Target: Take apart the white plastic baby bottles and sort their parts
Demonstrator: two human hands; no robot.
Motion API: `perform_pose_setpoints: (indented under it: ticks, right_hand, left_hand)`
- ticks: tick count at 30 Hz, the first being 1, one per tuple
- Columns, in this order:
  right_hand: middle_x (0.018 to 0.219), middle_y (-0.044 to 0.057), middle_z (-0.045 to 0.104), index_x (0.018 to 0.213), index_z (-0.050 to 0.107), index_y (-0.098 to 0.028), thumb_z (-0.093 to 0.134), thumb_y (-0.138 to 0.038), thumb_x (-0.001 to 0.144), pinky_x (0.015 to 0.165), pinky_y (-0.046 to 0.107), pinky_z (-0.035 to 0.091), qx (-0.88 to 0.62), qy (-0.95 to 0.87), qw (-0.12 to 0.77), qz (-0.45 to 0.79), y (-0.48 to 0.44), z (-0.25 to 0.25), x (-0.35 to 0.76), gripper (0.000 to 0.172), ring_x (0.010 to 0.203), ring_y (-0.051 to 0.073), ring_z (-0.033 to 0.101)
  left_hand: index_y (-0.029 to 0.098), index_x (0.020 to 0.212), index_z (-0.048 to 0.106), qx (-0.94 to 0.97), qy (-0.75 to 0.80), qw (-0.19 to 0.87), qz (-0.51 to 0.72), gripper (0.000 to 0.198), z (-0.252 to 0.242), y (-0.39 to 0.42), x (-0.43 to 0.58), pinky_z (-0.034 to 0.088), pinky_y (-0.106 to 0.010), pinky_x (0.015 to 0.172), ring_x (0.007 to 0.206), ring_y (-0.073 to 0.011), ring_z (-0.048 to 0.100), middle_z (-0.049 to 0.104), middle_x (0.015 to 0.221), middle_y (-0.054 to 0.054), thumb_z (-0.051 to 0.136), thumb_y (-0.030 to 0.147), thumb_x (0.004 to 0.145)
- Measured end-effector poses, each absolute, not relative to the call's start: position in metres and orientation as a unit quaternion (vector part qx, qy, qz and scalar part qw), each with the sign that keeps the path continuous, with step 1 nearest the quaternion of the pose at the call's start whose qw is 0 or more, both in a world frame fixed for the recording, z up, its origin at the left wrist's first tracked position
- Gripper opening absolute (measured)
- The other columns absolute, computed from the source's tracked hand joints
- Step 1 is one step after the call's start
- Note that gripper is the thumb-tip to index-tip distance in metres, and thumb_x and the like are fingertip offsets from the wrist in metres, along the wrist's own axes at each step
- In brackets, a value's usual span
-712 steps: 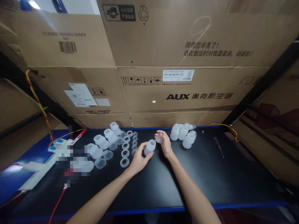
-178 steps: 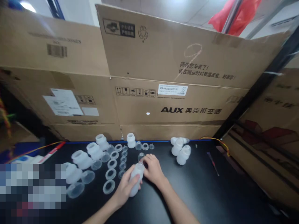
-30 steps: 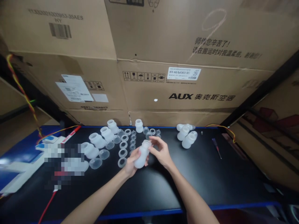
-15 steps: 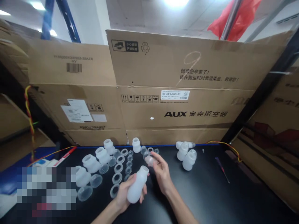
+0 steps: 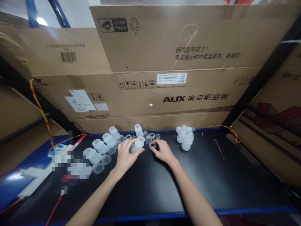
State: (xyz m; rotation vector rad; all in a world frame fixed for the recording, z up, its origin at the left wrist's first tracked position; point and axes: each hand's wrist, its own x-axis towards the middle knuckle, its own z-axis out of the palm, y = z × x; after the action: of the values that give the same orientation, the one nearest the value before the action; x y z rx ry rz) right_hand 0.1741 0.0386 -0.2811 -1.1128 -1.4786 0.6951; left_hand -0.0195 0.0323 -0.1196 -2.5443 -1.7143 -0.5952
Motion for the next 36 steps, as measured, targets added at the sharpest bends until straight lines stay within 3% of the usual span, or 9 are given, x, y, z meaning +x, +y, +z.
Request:
perform_pose_setpoints:
  ticks: [5, 11, 17, 22, 28, 33, 36]
  right_hand:
    - [0.114, 0.011, 0.078, 0.121, 0.072, -0.018, 0.073, -0.030, 0.098, 0.096, 0.040, 0.051, -0.539, -0.629, 0.502, 0.248, 0.046, -0.287, 0.172, 0.026, 0.106, 0.028, 0.071]
    - [0.116, 0.011, 0.079, 0.107, 0.073, -0.021, 0.073, -0.031, 0.100, 0.095, 0.042, 0.047, -0.568, -0.638, 0.488, 0.177, 0.047, -0.287, 0.169, 0.012, 0.110, 0.030, 0.065]
    - [0.143, 0.012, 0.068, 0.102, 0.081, -0.024, 0.073, -0.035, 0.102, 0.103, 0.049, 0.046, -0.565, -0.643, 0.497, 0.142, 0.049, -0.289, 0.170, 0.013, 0.125, 0.034, 0.055]
    - [0.133, 0.016, 0.062, 0.114, 0.086, -0.028, 0.071, -0.038, 0.103, 0.102, 0.051, 0.048, -0.592, -0.636, 0.479, 0.128, 0.051, -0.288, 0.169, 0.021, 0.115, 0.034, 0.054]
    - [0.142, 0.019, 0.057, 0.130, 0.081, -0.026, 0.064, -0.031, 0.105, 0.104, 0.051, 0.050, -0.586, -0.647, 0.467, 0.140, 0.052, -0.286, 0.166, 0.031, 0.119, 0.035, 0.055]
    - [0.152, 0.020, 0.051, 0.143, 0.071, -0.024, 0.066, -0.032, 0.102, 0.111, 0.055, 0.046, -0.582, -0.633, 0.504, 0.077, 0.048, -0.275, 0.175, 0.042, 0.133, 0.038, 0.052]
    - [0.152, 0.017, 0.053, 0.134, 0.075, -0.026, 0.065, -0.026, 0.101, 0.116, 0.058, 0.040, -0.620, -0.540, 0.569, -0.025, 0.041, -0.266, 0.194, 0.035, 0.136, 0.037, 0.050]
  left_hand:
    - [0.024, 0.122, 0.073, -0.786, -0.606, 0.094, -0.075, 0.045, -0.095, 0.069, -0.011, 0.039, -0.048, 0.107, 0.110, -0.0340, 0.069, 0.079, 0.111, -0.011, 0.081, 0.053, 0.088]
    - [0.021, 0.123, 0.071, -0.781, -0.616, 0.100, -0.017, 0.046, -0.110, 0.086, -0.016, 0.038, -0.047, 0.105, 0.117, -0.0360, 0.067, 0.079, 0.115, -0.014, 0.078, 0.051, 0.089]
    - [0.021, 0.135, 0.059, -0.772, -0.626, 0.064, -0.089, 0.048, -0.127, 0.084, -0.023, 0.035, -0.047, 0.108, 0.127, -0.0338, 0.065, 0.078, 0.123, -0.013, 0.072, 0.044, 0.095]
    - [0.019, 0.128, 0.064, -0.781, -0.606, 0.124, -0.091, 0.044, -0.132, 0.081, -0.025, 0.037, -0.048, 0.107, 0.128, -0.0365, 0.060, 0.072, 0.131, -0.016, 0.071, 0.048, 0.096]
    - [0.016, 0.136, 0.067, -0.774, -0.605, 0.166, -0.091, 0.055, -0.137, 0.087, -0.028, 0.039, -0.052, 0.110, 0.132, -0.0401, 0.053, 0.062, 0.143, -0.020, 0.069, 0.055, 0.097]
    - [0.013, 0.154, 0.056, -0.762, -0.582, 0.221, -0.181, 0.071, -0.140, 0.074, -0.022, 0.036, -0.053, 0.115, 0.143, -0.0416, 0.045, 0.053, 0.157, -0.023, 0.069, 0.055, 0.098]
    - [0.020, 0.143, 0.067, -0.782, -0.481, 0.295, -0.265, 0.054, -0.138, 0.052, -0.011, 0.033, -0.051, 0.115, 0.142, -0.0392, 0.050, 0.062, 0.150, -0.019, 0.074, 0.047, 0.098]
